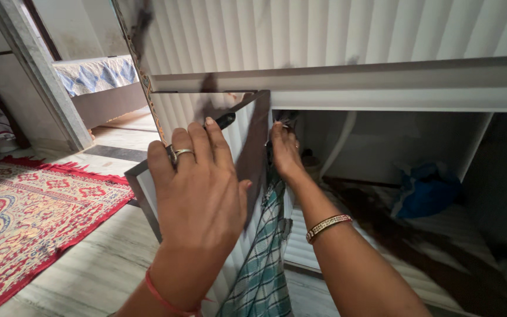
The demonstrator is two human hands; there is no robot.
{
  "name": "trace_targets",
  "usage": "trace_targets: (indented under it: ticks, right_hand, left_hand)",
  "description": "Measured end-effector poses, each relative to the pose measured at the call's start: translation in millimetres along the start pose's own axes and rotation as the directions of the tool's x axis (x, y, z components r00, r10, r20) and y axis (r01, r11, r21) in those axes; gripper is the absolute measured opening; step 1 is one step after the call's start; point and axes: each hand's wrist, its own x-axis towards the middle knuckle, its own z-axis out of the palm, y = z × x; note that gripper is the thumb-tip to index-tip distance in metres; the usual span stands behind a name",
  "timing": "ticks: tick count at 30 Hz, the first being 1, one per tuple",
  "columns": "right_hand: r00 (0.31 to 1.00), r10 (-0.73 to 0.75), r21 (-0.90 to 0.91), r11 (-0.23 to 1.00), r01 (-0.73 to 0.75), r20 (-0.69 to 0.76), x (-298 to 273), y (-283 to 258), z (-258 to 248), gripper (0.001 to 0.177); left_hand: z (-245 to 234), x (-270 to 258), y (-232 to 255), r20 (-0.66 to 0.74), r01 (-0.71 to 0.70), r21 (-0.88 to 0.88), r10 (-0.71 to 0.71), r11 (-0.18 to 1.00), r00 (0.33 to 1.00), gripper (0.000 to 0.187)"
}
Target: The person organizes various tools, including pliers, a screwdriver, and a wrench, into a drawer. They then clean the cabinet door with a cloth.
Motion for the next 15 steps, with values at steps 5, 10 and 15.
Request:
trace_targets:
  ticks: [5, 10, 15]
  right_hand:
    - [0.901, -0.378, -0.277, 0.908, 0.314, -0.215, -51, 0, 35, 0.055]
    - [0.979, 0.059, 0.280, 0.960, -0.002, -0.193, -137, -66, 44, 0.071]
    - [0.976, 0.202, 0.200, 0.963, -0.183, -0.078, -146, -50, 38, 0.067]
  left_hand:
    - [0, 5, 5, 0.089, 0.037, 0.041, -0.040, 0.998, 0.995, 0.089]
    - [3, 8, 10, 0.074, 0.047, 0.073, -0.052, 0.996, 0.996, 0.086]
    - [4, 2, 7, 0.063, 0.020, 0.098, -0.027, 0.995, 0.998, 0.088]
